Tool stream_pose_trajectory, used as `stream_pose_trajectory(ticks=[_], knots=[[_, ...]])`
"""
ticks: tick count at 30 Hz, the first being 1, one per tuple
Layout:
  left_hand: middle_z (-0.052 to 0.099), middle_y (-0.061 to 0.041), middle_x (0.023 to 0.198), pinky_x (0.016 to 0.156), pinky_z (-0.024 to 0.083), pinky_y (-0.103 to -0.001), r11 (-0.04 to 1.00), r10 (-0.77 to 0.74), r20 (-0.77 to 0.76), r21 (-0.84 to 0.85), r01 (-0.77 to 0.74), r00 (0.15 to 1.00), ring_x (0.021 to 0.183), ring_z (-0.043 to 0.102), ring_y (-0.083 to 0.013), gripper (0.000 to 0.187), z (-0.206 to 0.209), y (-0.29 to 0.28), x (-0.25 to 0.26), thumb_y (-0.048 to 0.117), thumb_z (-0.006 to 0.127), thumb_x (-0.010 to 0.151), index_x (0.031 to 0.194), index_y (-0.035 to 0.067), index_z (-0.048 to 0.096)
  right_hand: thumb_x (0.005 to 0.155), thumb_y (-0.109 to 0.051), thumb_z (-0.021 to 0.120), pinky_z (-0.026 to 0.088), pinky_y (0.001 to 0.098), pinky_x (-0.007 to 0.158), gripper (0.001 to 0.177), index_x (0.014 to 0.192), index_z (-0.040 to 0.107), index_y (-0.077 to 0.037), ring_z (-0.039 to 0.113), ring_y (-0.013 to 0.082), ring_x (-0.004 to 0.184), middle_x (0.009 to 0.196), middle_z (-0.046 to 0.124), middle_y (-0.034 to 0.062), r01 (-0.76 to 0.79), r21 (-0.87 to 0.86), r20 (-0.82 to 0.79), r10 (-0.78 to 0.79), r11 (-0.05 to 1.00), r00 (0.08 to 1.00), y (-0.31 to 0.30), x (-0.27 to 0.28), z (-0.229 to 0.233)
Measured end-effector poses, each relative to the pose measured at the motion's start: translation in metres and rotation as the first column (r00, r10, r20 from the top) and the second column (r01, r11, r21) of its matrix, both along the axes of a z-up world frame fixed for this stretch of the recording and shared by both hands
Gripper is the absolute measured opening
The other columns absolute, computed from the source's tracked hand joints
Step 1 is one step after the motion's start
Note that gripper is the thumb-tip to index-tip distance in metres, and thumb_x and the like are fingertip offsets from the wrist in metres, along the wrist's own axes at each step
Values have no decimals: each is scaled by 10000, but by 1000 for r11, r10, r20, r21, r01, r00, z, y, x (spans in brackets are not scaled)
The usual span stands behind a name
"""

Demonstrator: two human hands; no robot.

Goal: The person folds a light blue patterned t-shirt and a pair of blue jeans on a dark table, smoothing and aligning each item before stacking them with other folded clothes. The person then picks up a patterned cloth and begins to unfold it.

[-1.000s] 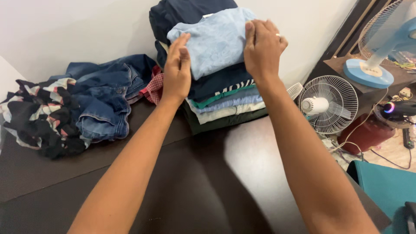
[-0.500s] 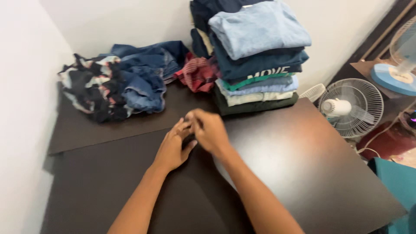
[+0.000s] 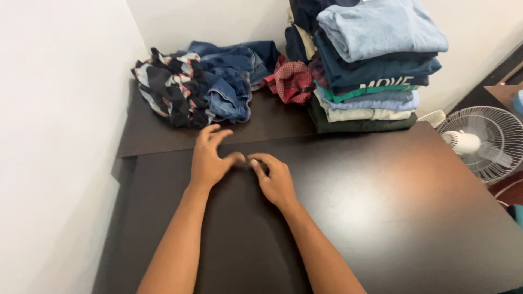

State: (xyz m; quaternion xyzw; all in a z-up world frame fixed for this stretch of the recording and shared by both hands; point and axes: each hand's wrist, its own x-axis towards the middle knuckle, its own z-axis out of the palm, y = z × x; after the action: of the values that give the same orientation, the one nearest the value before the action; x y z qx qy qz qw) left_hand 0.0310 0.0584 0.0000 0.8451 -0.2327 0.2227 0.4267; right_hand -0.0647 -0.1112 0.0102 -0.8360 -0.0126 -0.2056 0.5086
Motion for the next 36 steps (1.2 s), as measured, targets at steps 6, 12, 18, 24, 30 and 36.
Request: stream_pose_trajectory(ticks=[6, 12, 18, 24, 30, 36], knots=[[220, -168, 1613, 769, 586, -331, 911, 246, -175, -294, -289, 953, 820, 666, -174, 902, 0, 31, 34, 528, 864, 741, 1485, 163, 510, 994, -199, 616, 522, 296, 648, 215, 1096, 745, -60, 626, 145, 658, 894, 791, 53, -37, 113, -215, 60, 993, 975, -10, 6, 4], [238, -161, 1635, 780, 587, -368, 936, 335, -193, -47, -350, 922, 738, 686, -202, 525, 3, 23, 41, 403, 886, 805, 1251, 171, 731, 996, -207, 622, 516, 300, 659, 221, 1079, 756, -53, 650, 128, 671, 840, 790, 49, -84, 22, -173, 86, 996, 981, -7, 4, 3], [280, -47, 1663, 741, 581, -394, 974, 173, -79, 160, -159, 982, 741, 709, -260, 425, 14, 10, 26, 248, 820, 803, 1215, 176, 746, 988, -202, 617, 523, 300, 648, 217, 1086, 755, -66, 671, 126, 643, 801, 780, 46, -101, 2, -188, 99, 995, 977, -4, 5, 8], [373, 68, 1640, 735, 552, -455, 887, 203, -68, 436, -154, 977, 829, 720, -325, 471, 10, -11, 38, 189, 751, 897, 1331, 46, 639, 990, -200, 617, 512, 305, 628, 220, 1077, 756, -52, 640, 137, 608, 769, 774, 56, -83, 8, -183, 83, 997, 980, -2, 6, 8], [716, 36, 1195, 775, 562, -389, 968, 236, 93, 66, -242, 967, 928, 724, -272, 42, -2, -11, 40, 62, 703, 941, 934, 48, 742, 999, -214, 609, 553, 270, 701, 243, 1100, 736, -34, 690, 136, 730, 844, 769, 55, 26, 295, -150, 19, 955, 989, -12, 18, -7], [685, -88, 833, 715, 523, -299, 985, -61, 47, -157, 68, 997, 774, 681, -183, 183, -12, -13, 31, -163, 626, 770, 848, -3, 667, 980, -285, 648, 610, 351, 857, 448, 1340, 563, -33, 665, 197, 1116, 1258, 643, 155, 5, 729, -13, 6, 684, 1000, -31, 36, -31]])
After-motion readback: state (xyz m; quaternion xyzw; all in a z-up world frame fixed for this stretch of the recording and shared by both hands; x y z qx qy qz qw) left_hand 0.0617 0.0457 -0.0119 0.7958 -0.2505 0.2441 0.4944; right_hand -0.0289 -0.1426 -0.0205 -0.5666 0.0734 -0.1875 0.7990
